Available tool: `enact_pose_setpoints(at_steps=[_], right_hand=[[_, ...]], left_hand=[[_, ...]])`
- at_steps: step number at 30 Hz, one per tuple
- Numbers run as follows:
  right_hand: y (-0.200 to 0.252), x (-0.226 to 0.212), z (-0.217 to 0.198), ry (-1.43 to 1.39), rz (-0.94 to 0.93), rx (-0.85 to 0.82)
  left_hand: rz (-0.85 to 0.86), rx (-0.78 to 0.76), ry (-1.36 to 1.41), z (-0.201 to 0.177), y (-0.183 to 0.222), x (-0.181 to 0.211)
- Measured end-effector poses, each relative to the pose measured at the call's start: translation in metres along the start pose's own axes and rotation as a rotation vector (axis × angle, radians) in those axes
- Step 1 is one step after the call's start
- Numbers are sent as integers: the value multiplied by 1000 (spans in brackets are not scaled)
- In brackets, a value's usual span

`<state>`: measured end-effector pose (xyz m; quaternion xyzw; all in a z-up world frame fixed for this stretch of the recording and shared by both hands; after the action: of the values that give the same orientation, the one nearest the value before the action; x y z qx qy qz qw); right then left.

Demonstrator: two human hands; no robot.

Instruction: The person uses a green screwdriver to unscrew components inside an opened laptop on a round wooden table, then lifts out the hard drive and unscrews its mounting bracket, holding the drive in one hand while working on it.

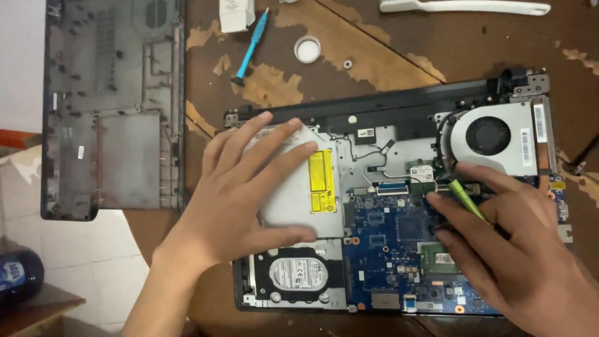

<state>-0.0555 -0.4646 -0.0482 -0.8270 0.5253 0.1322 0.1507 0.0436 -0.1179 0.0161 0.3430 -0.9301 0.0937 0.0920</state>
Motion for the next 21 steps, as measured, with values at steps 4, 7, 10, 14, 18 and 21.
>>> enact_pose_setpoints(at_steps=[4, 7, 10, 14, 18, 21], right_hand=[[-9, -13, -11, 2, -11, 23], [-14, -16, -14, 28, -19, 38], [-9, -11, -8, 26, -28, 43], [-11, -18, -13, 42, 3, 44], [-12, -18, -12, 84, 9, 46], [-8, -13, -8, 61, 8, 28]], left_hand=[[33, 7, -9, -1, -7, 4], [52, -1, -27, 1, -9, 3], [98, -7, -73, 5, -10, 4], [178, -24, -146, 5, -14, 6], [164, 1, -140, 6, -16, 10], [184, 81, 19, 6, -15, 11]])
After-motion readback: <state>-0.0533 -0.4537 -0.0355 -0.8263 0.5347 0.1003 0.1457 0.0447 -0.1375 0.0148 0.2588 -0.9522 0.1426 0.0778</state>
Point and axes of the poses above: each hand's wrist, its own y-axis away from the middle knuckle, its own z-axis out of the palm, x = y × z, the point moved 2 cm from there along -y, towards the middle knuckle, and after that the axes turned 5 degrees about z, right-handed, at the moved point
